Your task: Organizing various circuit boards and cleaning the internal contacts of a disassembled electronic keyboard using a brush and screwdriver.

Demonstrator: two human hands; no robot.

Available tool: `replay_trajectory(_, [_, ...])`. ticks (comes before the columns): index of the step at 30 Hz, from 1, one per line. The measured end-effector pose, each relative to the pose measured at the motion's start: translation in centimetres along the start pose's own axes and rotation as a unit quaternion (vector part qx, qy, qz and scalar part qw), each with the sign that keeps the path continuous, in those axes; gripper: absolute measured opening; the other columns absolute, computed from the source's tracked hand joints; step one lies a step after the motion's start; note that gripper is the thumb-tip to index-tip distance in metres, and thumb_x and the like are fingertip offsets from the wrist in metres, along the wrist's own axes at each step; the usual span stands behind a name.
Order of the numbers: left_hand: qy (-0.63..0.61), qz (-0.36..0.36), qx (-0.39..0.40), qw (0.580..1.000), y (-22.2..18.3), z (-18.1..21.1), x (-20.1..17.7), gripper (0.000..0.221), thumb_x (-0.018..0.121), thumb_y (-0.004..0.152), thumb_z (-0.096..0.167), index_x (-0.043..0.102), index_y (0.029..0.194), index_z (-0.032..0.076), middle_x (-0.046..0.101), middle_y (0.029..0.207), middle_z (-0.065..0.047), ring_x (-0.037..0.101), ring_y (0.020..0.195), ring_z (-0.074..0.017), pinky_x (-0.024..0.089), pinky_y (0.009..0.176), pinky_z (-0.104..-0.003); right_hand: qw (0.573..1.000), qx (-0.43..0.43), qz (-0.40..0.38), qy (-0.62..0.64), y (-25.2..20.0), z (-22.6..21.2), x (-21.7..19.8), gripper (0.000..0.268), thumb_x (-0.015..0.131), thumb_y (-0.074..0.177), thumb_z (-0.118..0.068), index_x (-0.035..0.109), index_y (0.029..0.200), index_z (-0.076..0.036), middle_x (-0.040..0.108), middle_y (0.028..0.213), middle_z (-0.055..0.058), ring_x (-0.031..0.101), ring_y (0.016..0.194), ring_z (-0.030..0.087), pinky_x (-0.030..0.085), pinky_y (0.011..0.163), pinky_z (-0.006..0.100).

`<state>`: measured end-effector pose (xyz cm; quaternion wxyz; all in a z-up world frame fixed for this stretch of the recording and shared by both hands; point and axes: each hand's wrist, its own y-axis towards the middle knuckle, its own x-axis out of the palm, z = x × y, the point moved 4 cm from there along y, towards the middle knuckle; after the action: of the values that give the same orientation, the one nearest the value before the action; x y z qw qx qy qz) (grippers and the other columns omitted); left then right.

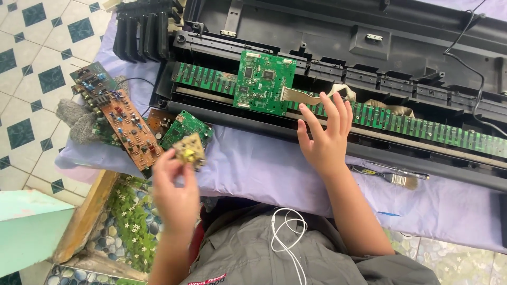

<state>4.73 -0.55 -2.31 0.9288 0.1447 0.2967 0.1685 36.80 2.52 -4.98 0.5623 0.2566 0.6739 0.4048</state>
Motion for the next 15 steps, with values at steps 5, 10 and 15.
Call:
replay_trajectory(5, [0.198, 0.016, 0.105, 0.975, 7.3, -3.5, -2.7, 0.031, 0.069, 0.099, -0.012, 0.067, 0.126, 0.004, 0.072, 0.111, -0.013, 0.069, 0.102, -0.0298, 0.051, 0.09, -0.041, 0.999, 0.029, -0.006, 0.026, 0.1, 0.1, -0.4, 0.034, 0.076, 0.093, -0.013, 0.075, 0.127, -0.014, 0.057, 0.142, 0.021, 0.049, 0.135, 0.05, 0.037, 0.111, 0.065])
replay_trajectory(10, [0.291, -0.009, 0.096, 0.952, 10.9, -4.0, -2.5, 0.024, 0.069, 0.102, 0.001, 0.072, 0.125, 0.005, 0.074, 0.123, -0.013, 0.061, 0.113, -0.0365, 0.042, 0.086, -0.049, 0.994, 0.082, -0.053, 0.044, 0.4, 0.0, -1.3, 0.024, 0.068, 0.105, -0.014, 0.071, 0.129, -0.012, 0.047, 0.147, 0.019, 0.041, 0.143, 0.045, 0.036, 0.119, 0.067])
replay_trajectory(15, [-0.012, 0.038, 0.325, 0.945, 3.8, 2.0, 3.5, 0.02, 0.061, 0.095, -0.01, 0.061, 0.087, 0.008, 0.062, 0.111, -0.016, 0.058, 0.108, -0.0363, 0.041, 0.101, -0.049, 0.996, 0.073, -0.007, 0.058, -0.2, 0.7, -0.6, 0.034, 0.077, 0.093, -0.012, 0.075, 0.127, -0.011, 0.053, 0.144, 0.022, 0.043, 0.138, 0.052, 0.034, 0.113, 0.065])
